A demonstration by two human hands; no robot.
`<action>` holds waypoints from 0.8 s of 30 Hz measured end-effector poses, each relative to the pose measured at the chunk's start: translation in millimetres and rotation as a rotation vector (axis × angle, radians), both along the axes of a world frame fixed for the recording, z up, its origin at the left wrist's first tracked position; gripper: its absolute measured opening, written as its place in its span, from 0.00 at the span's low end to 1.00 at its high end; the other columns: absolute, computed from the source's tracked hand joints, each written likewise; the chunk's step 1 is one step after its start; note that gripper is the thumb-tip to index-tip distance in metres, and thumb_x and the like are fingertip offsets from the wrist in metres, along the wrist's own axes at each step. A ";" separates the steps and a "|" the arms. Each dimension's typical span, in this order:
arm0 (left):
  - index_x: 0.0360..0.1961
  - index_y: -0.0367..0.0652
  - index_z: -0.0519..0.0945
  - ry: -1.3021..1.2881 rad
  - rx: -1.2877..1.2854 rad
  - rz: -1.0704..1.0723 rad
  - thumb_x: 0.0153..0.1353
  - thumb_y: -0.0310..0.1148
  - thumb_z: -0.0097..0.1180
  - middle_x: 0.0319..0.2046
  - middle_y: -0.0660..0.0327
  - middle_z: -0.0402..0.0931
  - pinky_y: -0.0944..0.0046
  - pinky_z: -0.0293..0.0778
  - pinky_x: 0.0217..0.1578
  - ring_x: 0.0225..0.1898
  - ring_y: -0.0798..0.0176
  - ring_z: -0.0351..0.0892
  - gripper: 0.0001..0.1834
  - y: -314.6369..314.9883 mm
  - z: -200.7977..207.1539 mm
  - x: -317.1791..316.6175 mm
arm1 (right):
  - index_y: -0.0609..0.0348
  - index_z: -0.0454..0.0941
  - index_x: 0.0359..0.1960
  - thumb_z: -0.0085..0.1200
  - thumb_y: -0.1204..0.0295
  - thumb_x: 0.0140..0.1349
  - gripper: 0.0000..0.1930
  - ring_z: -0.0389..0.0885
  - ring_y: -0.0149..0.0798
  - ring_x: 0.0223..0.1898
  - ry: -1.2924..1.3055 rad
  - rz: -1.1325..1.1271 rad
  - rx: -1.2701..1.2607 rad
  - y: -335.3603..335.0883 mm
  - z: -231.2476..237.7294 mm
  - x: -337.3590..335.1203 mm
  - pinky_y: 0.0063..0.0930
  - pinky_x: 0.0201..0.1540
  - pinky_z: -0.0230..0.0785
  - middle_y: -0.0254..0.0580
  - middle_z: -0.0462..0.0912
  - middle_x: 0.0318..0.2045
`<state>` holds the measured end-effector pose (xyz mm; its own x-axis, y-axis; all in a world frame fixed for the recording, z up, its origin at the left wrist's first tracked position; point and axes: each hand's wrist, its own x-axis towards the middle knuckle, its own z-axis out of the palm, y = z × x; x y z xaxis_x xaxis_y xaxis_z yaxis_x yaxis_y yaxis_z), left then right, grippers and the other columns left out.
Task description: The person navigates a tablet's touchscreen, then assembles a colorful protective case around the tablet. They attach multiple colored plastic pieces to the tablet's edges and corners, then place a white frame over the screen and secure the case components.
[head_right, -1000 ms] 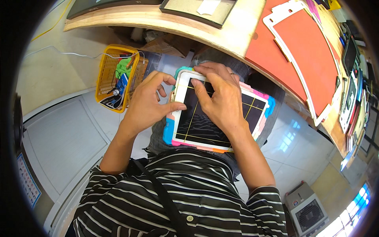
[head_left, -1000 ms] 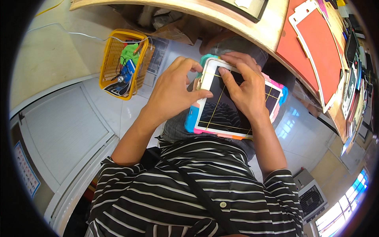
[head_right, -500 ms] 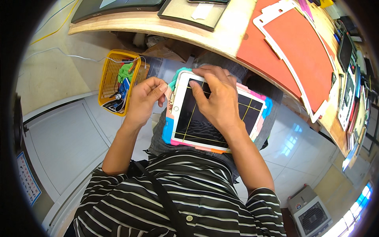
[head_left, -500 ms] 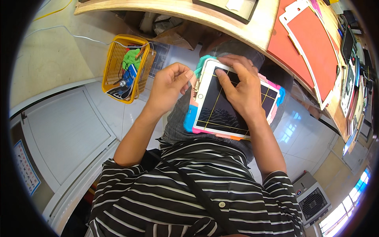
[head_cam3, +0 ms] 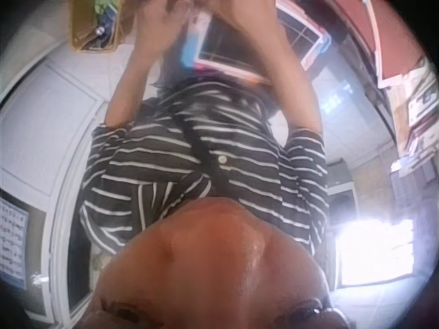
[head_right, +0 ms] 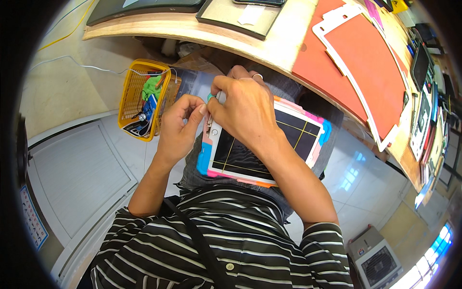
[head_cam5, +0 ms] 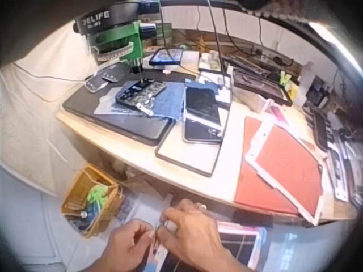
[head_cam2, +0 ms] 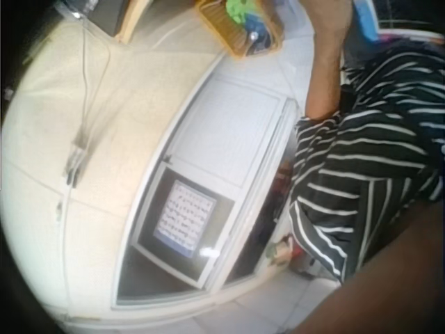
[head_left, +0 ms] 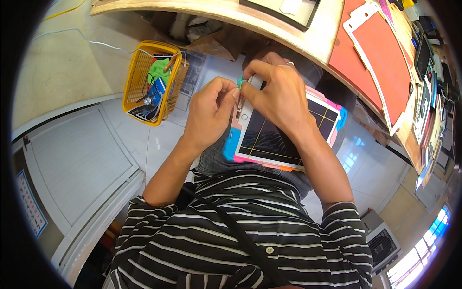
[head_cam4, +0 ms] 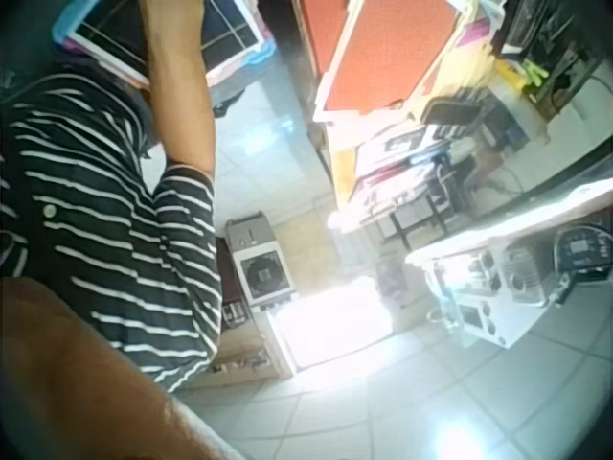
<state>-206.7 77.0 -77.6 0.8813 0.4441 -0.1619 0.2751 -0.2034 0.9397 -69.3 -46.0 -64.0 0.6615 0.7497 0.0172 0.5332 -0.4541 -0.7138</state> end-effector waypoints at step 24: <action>0.46 0.35 0.87 -0.060 0.447 -0.190 0.48 0.32 0.68 0.31 0.45 0.84 0.51 0.78 0.32 0.28 0.45 0.84 0.21 27.7 -20.4 41.8 | 0.59 0.86 0.33 0.65 0.69 0.49 0.10 0.79 0.58 0.41 0.023 0.016 0.061 0.2 -14.6 2.6 0.48 0.46 0.75 0.50 0.82 0.34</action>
<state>-164.8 104.7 -98.0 0.9553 0.2892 0.0620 0.1419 -0.6318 0.7620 -66.6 -45.8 -78.7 0.6500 0.7584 0.0479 0.5230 -0.4007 -0.7522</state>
